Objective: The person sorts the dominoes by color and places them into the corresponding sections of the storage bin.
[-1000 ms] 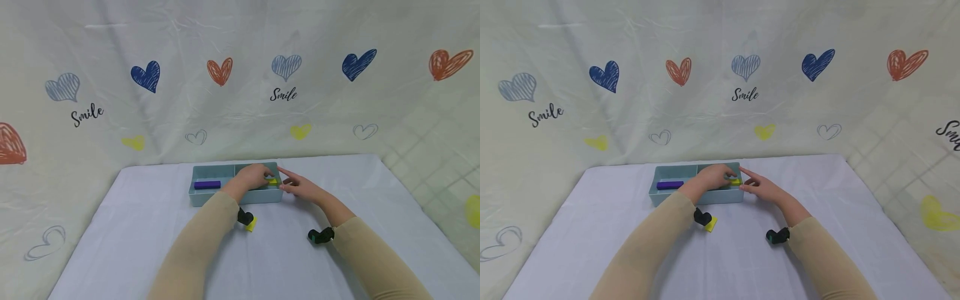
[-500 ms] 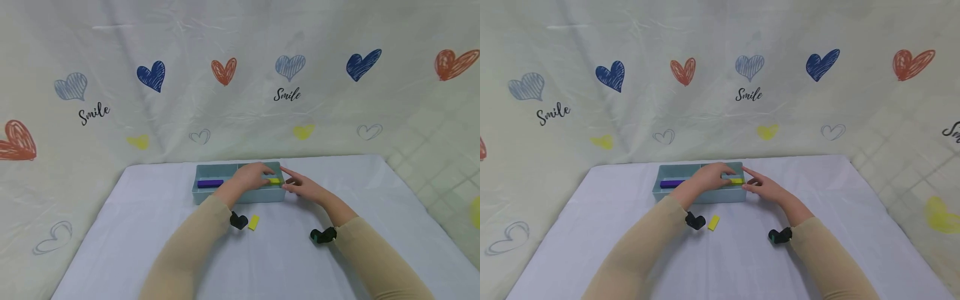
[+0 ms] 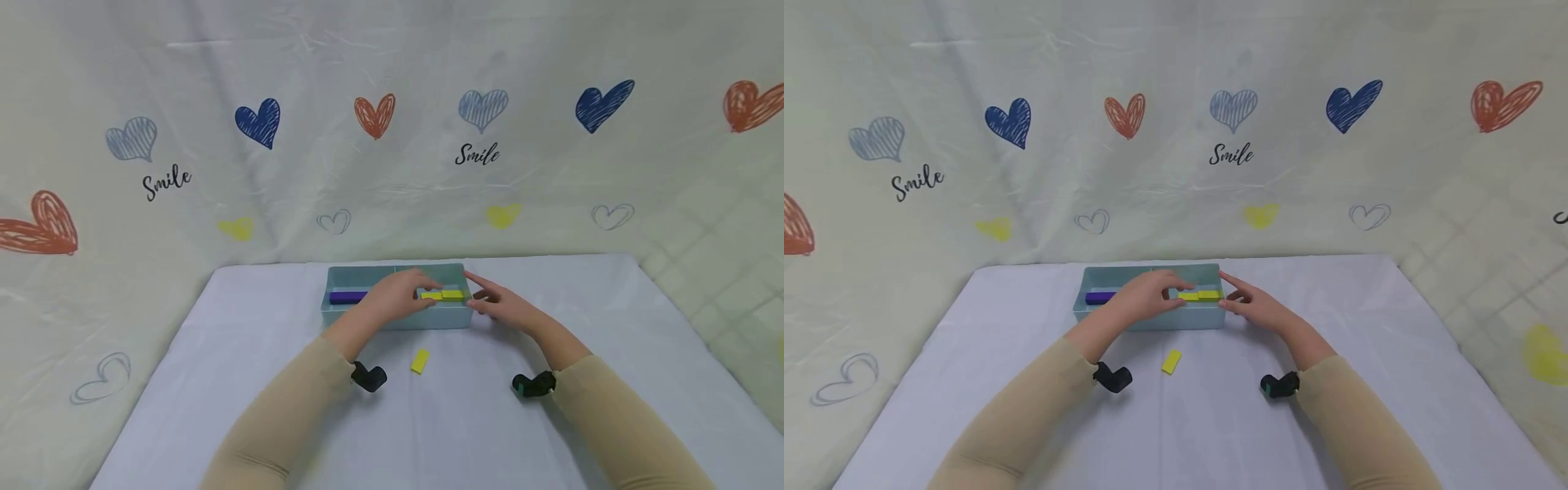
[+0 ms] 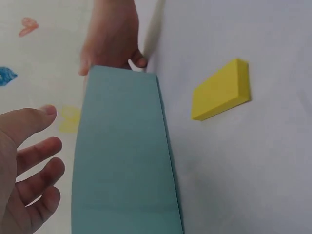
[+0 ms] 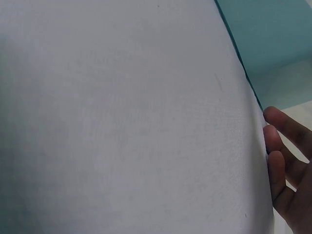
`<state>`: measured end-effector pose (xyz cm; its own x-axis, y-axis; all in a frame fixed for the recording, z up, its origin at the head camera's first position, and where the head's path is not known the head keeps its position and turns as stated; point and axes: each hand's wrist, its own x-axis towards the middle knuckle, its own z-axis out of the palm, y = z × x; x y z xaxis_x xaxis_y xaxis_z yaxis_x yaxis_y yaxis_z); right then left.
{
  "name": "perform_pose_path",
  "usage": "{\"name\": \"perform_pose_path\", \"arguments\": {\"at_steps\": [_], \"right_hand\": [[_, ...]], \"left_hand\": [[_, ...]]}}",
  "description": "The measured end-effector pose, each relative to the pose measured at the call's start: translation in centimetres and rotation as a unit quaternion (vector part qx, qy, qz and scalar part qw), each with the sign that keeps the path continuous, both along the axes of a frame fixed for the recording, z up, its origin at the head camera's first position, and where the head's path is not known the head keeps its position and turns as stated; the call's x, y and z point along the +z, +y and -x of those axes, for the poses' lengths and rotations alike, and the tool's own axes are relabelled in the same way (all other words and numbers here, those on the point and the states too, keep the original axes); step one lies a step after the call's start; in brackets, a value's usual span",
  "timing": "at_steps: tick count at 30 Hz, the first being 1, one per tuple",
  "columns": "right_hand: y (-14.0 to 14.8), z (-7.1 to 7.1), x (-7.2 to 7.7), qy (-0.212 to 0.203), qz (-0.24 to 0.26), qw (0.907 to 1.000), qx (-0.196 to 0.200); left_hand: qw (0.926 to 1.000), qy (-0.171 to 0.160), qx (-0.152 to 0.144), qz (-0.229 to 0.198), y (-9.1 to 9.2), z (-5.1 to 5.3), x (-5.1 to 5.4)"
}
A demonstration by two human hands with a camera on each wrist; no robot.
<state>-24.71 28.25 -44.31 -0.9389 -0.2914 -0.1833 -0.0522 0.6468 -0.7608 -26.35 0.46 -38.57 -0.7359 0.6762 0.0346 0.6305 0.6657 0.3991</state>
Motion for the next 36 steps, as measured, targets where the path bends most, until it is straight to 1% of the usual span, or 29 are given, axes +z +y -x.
{"name": "perform_pose_path", "arguments": {"at_steps": [2, 8, 11, 15, 18, 20, 23, 26, 30, 36], "right_hand": [[0.0, 0.0, 0.0, 0.001, -0.001, 1.0000, 0.000], [0.0, 0.0, 0.1, -0.001, -0.001, 1.0000, -0.003], [0.1, -0.1, 0.1, 0.000, -0.002, 1.0000, -0.002], [0.2, 0.0, 0.0, 0.001, -0.007, 1.0000, -0.005], [0.3, 0.1, -0.1, 0.002, -0.011, 0.9999, -0.005], [0.2, 0.1, -0.2, 0.003, -0.012, 0.9999, -0.002], [0.0, 0.1, -0.1, 0.003, -0.010, 0.9999, 0.000], [0.0, 0.1, 0.1, 0.002, -0.009, 1.0000, 0.000], [0.0, 0.1, 0.1, 0.002, -0.010, 0.9999, -0.001], [0.1, 0.1, -0.1, 0.003, -0.006, 1.0000, 0.002]], "left_hand": [[1.0000, -0.004, 0.002, -0.004, -0.6, -0.6, 0.2], [0.9999, 0.005, -0.013, -0.006, -2.4, -2.3, 0.5], [0.9998, -0.003, -0.015, -0.013, -3.1, -3.1, 0.5], [0.9995, -0.014, -0.023, -0.016, -3.7, -4.1, 0.4], [0.9995, -0.019, -0.025, -0.008, -4.0, -4.8, 0.2], [0.9995, -0.017, -0.025, 0.005, -4.1, -5.2, 0.0], [0.9990, -0.014, -0.028, 0.031, -4.1, -5.6, -0.4], [0.9979, -0.016, -0.032, 0.054, -4.0, -5.8, -1.1], [0.9964, -0.026, -0.033, 0.074, -3.8, -5.8, -2.1], [0.9942, -0.022, -0.039, 0.097, -3.4, -6.0, -3.7]]}}
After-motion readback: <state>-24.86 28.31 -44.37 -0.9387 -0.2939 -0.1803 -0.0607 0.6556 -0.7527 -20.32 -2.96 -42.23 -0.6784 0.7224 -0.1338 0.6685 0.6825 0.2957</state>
